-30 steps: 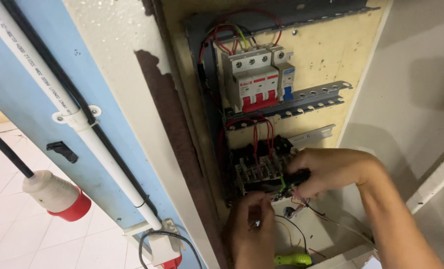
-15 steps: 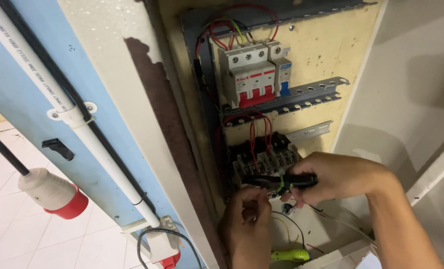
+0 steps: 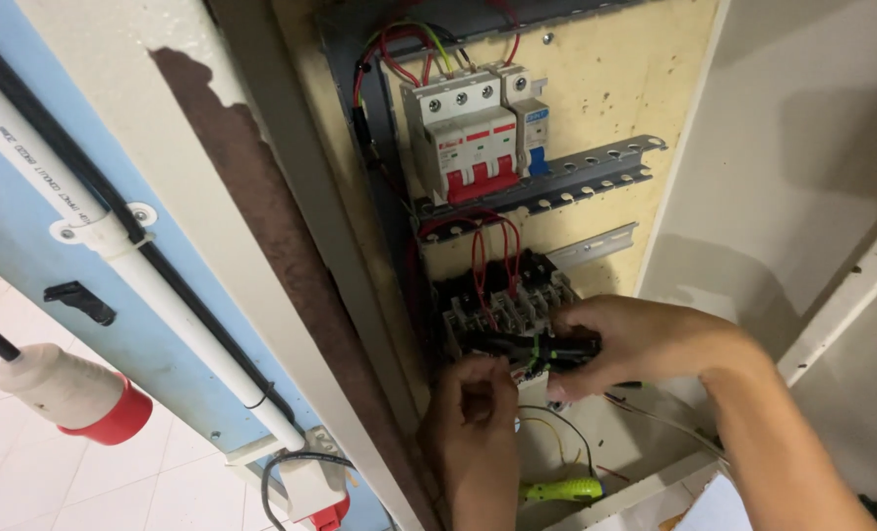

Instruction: The person uses a screwdriver and pliers to connect and secure wires to terminals inside an electrical panel. They strip wire ends, insert them into terminal blocks, and tighten screws to complete the connections.

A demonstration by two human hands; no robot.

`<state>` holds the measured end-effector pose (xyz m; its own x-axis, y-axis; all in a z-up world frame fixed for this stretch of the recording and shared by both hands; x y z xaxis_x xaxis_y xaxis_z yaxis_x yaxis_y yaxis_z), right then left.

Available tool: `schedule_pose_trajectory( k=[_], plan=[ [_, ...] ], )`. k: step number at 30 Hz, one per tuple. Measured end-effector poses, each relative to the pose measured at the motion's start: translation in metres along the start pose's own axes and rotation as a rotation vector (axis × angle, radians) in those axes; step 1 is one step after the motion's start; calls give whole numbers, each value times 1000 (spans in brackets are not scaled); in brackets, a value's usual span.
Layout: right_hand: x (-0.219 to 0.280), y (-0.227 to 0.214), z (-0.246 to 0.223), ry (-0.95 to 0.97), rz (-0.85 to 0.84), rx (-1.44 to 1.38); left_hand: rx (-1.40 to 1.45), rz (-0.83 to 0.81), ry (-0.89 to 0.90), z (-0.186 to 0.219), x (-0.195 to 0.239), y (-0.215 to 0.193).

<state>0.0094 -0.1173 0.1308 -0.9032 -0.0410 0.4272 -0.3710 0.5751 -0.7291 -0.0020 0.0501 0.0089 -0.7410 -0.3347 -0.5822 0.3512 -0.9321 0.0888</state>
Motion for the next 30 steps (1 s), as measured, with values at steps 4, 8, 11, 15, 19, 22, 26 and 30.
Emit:
schedule_pose_trajectory(
  k=[4,8,11,15,19,22,26,30],
  plan=[
    [3,0,-11,13,-24,44,-61,-43,-98,8,-5,-5],
    [-24,1,10,-73,31,257,-51,-40,-116,6,0,-5],
    [-15,0,-5,-67,-65,209,-74,-68,-187,11,0,-6],
    [-14,5,-4,7,-120,191,-120,-11,-54,7,1,-4],
    [-18,14,8,-48,-16,281,-113,-26,20,2,15,-4],
    [-23,25,45,-239,83,67,-163,10,-36,-1,37,0],
    [-20,56,118,-202,299,-181,-414,-162,-250,-21,73,-6],
    [-25,98,190,-419,381,-497,-319,-728,87,-183,107,6]
  ],
)
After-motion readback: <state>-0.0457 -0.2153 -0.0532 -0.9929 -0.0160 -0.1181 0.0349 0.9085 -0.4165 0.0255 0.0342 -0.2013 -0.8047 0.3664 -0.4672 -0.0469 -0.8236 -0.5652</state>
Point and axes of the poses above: each hand's wrist, its own x-axis away from the middle knuckle, its own y-axis out of the palm, z = x × y, the point moved 1 cm from there along -x, towards the middle knuckle, and after that the axes turned 8 degrees about y, right-handed, at the moved point
